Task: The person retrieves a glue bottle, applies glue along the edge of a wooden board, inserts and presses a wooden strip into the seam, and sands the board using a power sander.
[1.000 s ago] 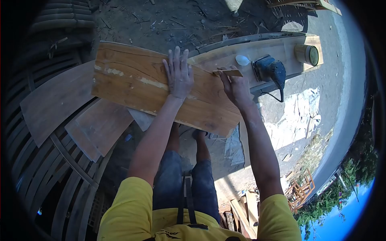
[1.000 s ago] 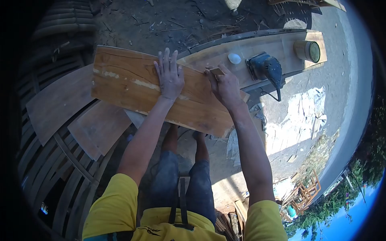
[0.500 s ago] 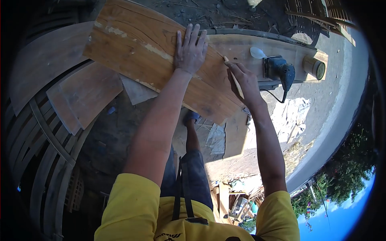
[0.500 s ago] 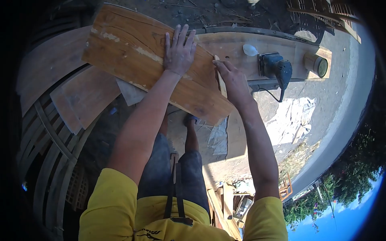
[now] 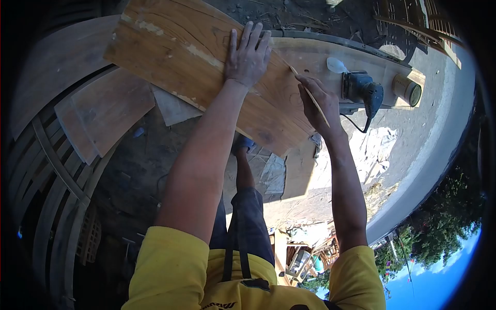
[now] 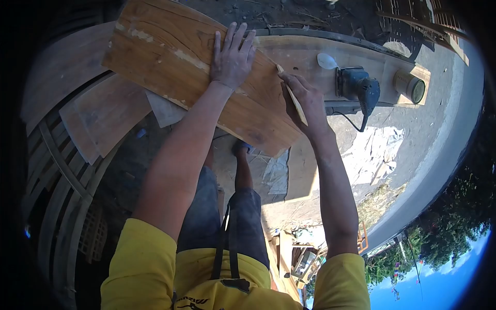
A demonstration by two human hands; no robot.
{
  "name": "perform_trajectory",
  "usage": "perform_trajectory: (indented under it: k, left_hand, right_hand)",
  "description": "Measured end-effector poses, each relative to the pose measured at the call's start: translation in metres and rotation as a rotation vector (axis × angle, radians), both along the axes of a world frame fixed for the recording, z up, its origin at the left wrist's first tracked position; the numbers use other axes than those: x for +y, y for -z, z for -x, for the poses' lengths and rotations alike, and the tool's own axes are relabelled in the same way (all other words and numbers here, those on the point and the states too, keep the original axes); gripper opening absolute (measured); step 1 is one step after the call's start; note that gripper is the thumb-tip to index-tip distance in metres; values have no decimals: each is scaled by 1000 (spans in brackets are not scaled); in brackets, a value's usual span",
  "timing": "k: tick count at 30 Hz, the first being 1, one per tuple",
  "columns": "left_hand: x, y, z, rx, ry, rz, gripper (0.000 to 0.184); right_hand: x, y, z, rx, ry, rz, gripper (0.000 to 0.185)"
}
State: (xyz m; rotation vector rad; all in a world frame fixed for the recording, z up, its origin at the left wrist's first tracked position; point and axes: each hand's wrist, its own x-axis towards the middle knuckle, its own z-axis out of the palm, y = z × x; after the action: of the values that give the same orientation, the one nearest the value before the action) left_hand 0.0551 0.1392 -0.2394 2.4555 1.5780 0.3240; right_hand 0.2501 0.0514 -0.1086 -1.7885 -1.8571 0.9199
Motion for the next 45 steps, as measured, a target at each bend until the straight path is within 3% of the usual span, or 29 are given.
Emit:
perform_trajectory:
  k: [7,17,23,25,32,35,45]
  left_hand:
    - [1,-2,0,7,7,9,46]
    - [1,-3,0,38,7,4,47]
    - [0,-3,0,74,-5,11,47]
    - [0,-3,-1,92,4,-7,47]
    - [0,1,-1,63,-12,-35,46]
    - [0,-1,-1,80,-12,-37,46]
    - [-1,1,-1,54,-20,-55,45]
  right_hand:
    - [4,-1,-9,-25,-121,39,37]
    - [1,4,-9,23,-80,26,31]
    - [0,5,-9,41,-23,116,37]
    - [-4,6,-5,-35,-61,16,25]
    - [-12,15,6,-44,-54,-112,29]
    - [-7,9,-2,-15,29,13,26]
    - [-10,13,-3,-38,-39,-33,28]
